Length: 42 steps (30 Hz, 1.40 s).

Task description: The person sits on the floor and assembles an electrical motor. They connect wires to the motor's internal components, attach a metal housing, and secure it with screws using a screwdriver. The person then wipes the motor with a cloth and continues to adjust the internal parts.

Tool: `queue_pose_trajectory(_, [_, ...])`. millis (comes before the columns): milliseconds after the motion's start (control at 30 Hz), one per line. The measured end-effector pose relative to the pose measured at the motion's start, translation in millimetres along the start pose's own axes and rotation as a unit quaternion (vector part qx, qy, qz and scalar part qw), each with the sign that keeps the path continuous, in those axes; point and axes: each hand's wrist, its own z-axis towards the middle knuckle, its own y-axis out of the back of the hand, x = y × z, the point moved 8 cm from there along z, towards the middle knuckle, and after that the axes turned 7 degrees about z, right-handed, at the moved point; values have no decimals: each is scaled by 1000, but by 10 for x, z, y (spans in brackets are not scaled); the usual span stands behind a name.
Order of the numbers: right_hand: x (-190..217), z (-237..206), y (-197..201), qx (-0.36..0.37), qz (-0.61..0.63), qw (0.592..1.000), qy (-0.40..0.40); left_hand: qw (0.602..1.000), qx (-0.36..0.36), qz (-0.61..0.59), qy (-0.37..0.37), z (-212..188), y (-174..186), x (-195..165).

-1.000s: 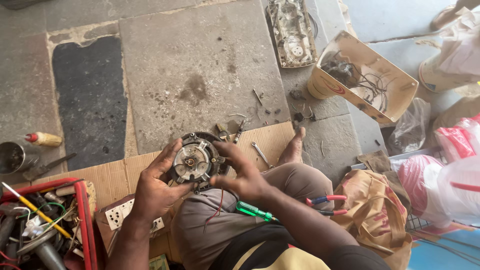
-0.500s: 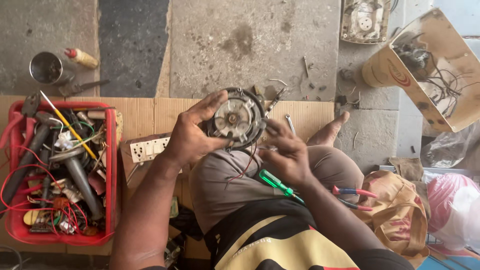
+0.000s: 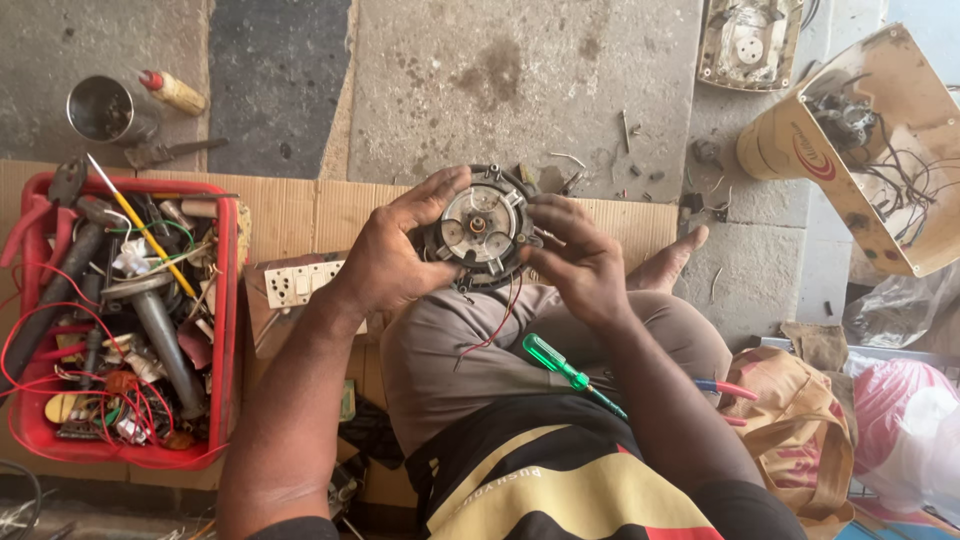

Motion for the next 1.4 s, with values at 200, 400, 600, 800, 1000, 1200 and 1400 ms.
queue_pose_trajectory(200, [56, 49, 65, 19, -61, 998, -17, 1000, 12, 6, 4, -18, -8, -19])
queue_pose_trajectory(400, [153, 39, -15, 39, -171, 982, 67, 1000, 5, -7, 4, -25, -20, -19])
queue_pose_trajectory(600, [41, -17, 47, -8, -90, 996, 9, 1000, -4, -9, 3, -28, -35, 9])
queue_pose_trajectory(800, [-4, -29, 30, -2, -11, 1000, 29, 1000, -9, -9, 2, -26, -22, 19])
queue_pose_trajectory(1000, [-25, -84, 86, -1, 14, 1000, 28, 1000, -8, 0, 8, -16, -39, 20])
queue_pose_trajectory(1200, [-46, -116, 67, 15, -45, 998, 45, 1000, -3, 7, -2, -16, -44, 32])
queue_pose_trajectory(1400, [-109, -106, 130, -38, -70, 997, 0, 1000, -9, -13, -3, -32, -38, 36])
